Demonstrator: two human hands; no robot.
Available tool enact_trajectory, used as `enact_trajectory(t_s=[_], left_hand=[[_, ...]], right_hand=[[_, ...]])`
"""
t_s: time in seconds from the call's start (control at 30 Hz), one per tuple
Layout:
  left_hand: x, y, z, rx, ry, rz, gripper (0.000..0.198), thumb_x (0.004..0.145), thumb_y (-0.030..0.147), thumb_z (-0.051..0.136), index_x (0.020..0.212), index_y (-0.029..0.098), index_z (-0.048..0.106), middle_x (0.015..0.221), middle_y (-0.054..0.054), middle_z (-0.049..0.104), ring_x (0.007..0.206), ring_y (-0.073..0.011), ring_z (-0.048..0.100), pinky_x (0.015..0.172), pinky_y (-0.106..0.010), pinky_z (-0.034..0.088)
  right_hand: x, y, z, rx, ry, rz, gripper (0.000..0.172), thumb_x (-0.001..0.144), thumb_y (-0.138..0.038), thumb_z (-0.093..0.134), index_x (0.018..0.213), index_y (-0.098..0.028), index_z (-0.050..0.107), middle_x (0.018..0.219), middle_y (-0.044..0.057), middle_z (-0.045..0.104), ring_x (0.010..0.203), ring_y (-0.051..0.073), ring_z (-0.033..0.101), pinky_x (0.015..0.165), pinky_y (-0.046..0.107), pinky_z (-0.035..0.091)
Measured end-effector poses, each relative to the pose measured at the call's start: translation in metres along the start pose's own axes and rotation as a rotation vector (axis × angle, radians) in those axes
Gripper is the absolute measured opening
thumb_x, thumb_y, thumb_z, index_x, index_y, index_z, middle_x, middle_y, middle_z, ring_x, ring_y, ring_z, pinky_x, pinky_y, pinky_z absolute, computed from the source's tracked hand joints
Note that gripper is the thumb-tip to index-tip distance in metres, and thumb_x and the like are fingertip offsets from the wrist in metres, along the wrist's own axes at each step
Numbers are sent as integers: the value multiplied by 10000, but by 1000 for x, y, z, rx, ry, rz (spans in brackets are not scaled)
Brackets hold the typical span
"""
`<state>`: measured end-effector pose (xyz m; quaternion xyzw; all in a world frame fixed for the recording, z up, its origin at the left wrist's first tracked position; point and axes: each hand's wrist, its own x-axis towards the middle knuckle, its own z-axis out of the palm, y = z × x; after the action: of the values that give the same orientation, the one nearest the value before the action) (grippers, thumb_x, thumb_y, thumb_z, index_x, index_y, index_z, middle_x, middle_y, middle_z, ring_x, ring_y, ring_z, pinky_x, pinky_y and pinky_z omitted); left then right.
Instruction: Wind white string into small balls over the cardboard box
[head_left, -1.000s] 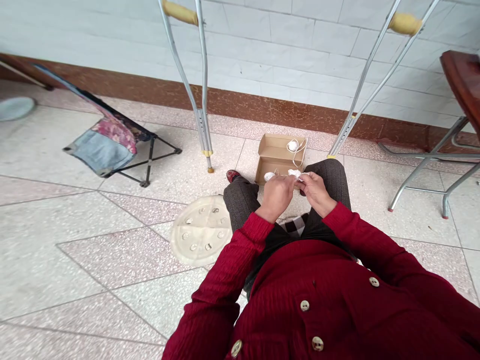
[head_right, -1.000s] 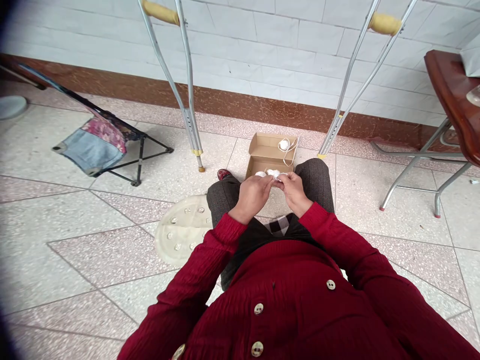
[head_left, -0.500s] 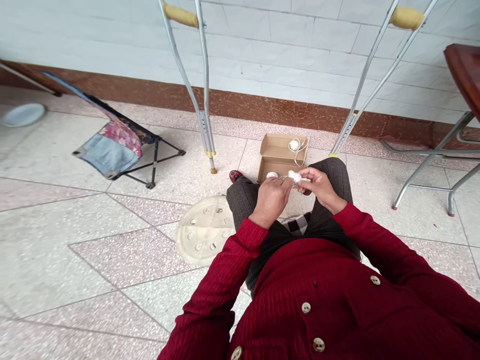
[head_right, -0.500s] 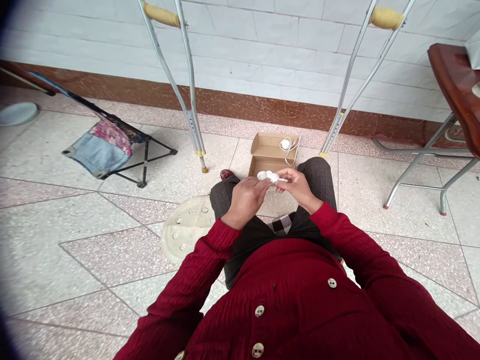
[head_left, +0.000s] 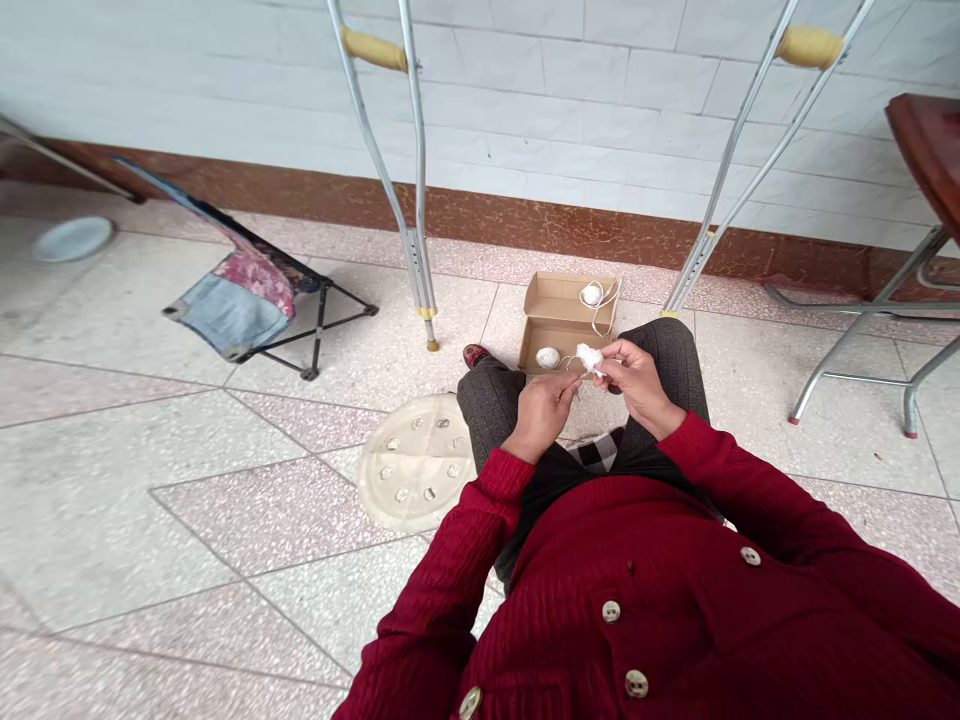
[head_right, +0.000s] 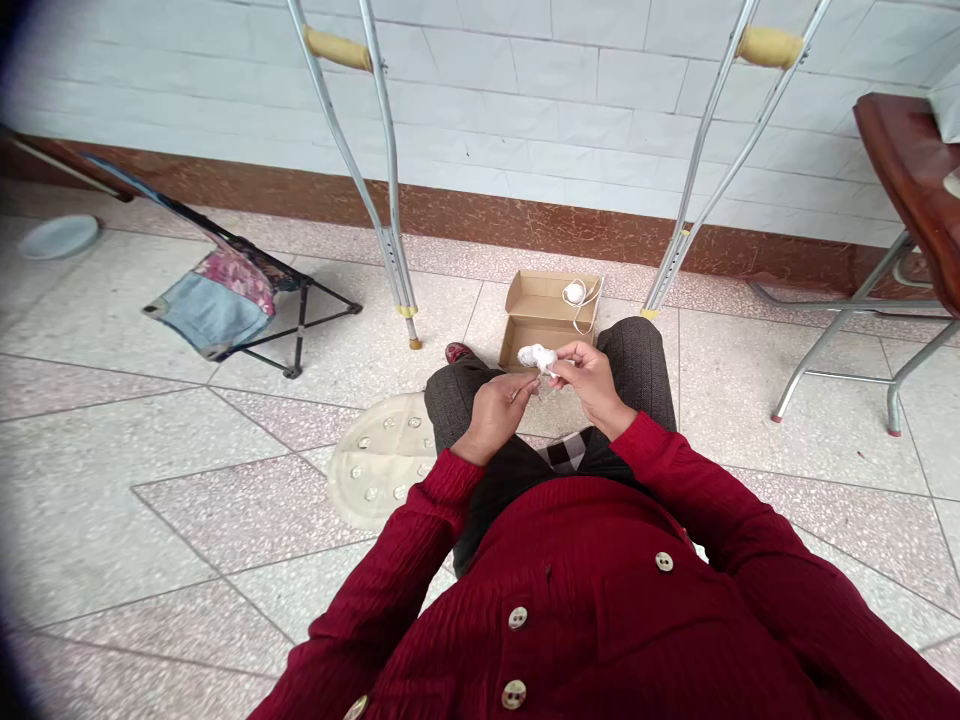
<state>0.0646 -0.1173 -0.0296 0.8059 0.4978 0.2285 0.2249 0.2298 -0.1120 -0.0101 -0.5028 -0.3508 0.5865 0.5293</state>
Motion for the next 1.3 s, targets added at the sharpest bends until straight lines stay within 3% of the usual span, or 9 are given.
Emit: enact_trajectory(t_s=[0.17,0.3,0.47,0.63,0.73,0.87,1.0,1.13,1.3], left_hand=[[23,-13,-3,24,-12,187,250,912,143,459,894,185,704,944,-59,722,955,-202,642,998,-388,427],[52,-11,-26,138,5,329,251,940,182,447,950,194,697,1002,-44,718,1041,-203,616,1122,-464,304],[65,9,-52,262,58,362,252,943,188,450,869,173,691,878,-56,710,895,-197,631,1078,-449,347],[38,29,-40,312,41,339,264,959,196,432,905,147,685,763,-75,679,772,-208,619,888,-379,452],[20,25,-27,265,61,214,284,977,254,426,914,152,683,748,-81,669,751,-208,618,763,-330,459],[3,2,-7,30,-25,115,303,977,279,447,807,176,677,782,-50,696,790,-179,643,762,-280,464],[8,-19,4,-66,-76,57,290,953,232,463,778,168,684,808,-51,716,789,-178,656,746,-271,475],[37,-14,-14,62,-113,235,249,921,186,487,808,179,709,807,-56,720,814,-194,651,872,-326,462],[62,15,-45,279,-104,407,258,908,186,493,750,160,695,739,-69,692,752,-196,630,973,-390,409]], right_hand=[[-20,-3,-12,19,-215,140,181,645,-251,748,746,-180,614,595,-42,628,455,71,524,463,200,408],[-18,-4,-23,-47,-364,207,196,631,-240,763,740,-169,617,593,-32,627,440,85,539,430,206,407],[-1,3,-14,-21,-10,110,241,606,-246,764,737,-184,570,581,-32,627,484,122,607,468,229,478],[20,7,3,71,161,-50,239,594,-234,743,723,-199,545,649,-42,639,523,109,607,529,247,523],[23,4,6,63,160,-85,224,611,-242,737,732,-202,553,643,-45,630,525,106,597,519,236,498],[13,-5,0,34,111,-106,206,636,-236,735,741,-196,563,665,-46,624,516,75,549,459,188,393],[-6,-11,-10,-18,-169,-20,197,625,-223,744,729,-189,581,619,-55,603,463,54,459,428,178,353],[-11,-6,-21,-146,-363,180,193,604,-221,747,708,-176,591,601,-34,622,447,70,486,409,186,368],[16,5,-24,-315,-122,79,206,557,-204,738,637,-187,549,474,-56,548,377,80,456,359,195,349]])
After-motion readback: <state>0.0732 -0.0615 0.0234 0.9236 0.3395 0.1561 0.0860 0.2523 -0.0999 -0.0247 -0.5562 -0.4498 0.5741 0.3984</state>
